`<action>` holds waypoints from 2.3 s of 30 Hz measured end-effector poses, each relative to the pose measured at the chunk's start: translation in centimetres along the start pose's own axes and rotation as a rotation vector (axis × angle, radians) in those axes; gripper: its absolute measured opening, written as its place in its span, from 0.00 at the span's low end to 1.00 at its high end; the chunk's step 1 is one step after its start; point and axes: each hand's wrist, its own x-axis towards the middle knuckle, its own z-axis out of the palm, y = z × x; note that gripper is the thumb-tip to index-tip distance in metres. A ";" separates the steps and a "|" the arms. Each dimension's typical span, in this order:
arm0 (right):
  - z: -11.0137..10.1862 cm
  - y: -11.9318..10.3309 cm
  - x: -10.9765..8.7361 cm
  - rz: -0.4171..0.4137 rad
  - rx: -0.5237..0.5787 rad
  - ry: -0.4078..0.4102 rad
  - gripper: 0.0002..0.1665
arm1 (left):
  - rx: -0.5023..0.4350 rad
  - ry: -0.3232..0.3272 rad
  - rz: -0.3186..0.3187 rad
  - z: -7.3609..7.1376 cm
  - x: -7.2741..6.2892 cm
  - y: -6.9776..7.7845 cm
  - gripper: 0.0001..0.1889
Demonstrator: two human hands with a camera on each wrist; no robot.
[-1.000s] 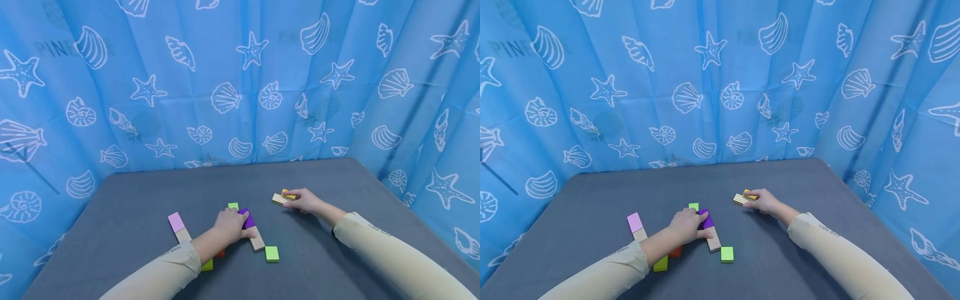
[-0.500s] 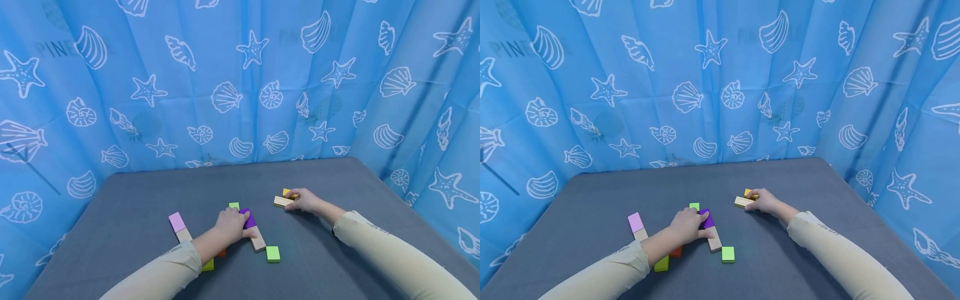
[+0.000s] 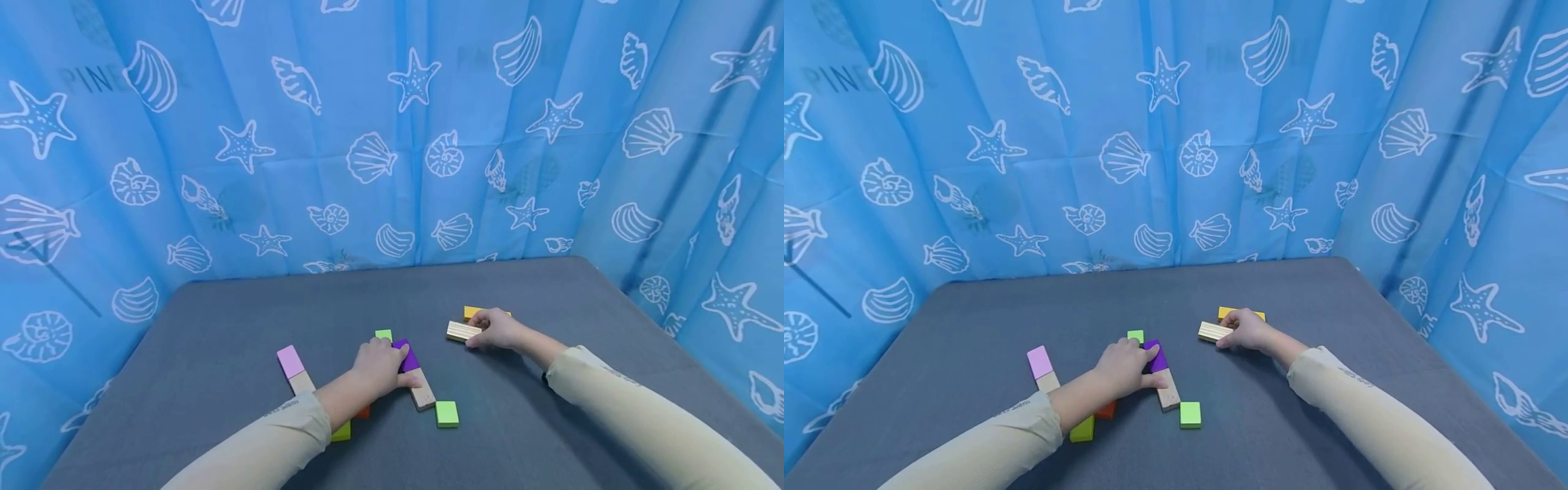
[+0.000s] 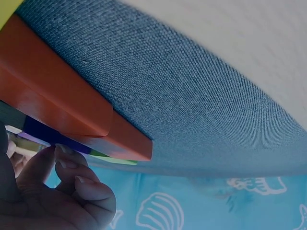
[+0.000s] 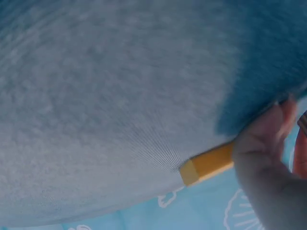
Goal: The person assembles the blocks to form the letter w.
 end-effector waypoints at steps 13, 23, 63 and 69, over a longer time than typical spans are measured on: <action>-1.1 -1.0 -1.2 0.053 0.316 -0.019 0.29 | -0.004 -0.011 0.000 -0.1 0.0 0.0 0.38; -1.1 -1.2 -1.5 0.057 0.325 -0.084 0.21 | 0.001 0.002 -0.003 0.0 0.0 0.0 0.39; 3.0 -2.7 -4.1 -0.017 0.005 -0.205 0.12 | -0.010 0.015 0.016 -0.2 -0.2 -0.1 0.37; 3.1 -2.8 -4.2 0.003 -0.012 -0.192 0.12 | -0.013 0.015 0.016 -0.2 -0.2 -0.1 0.38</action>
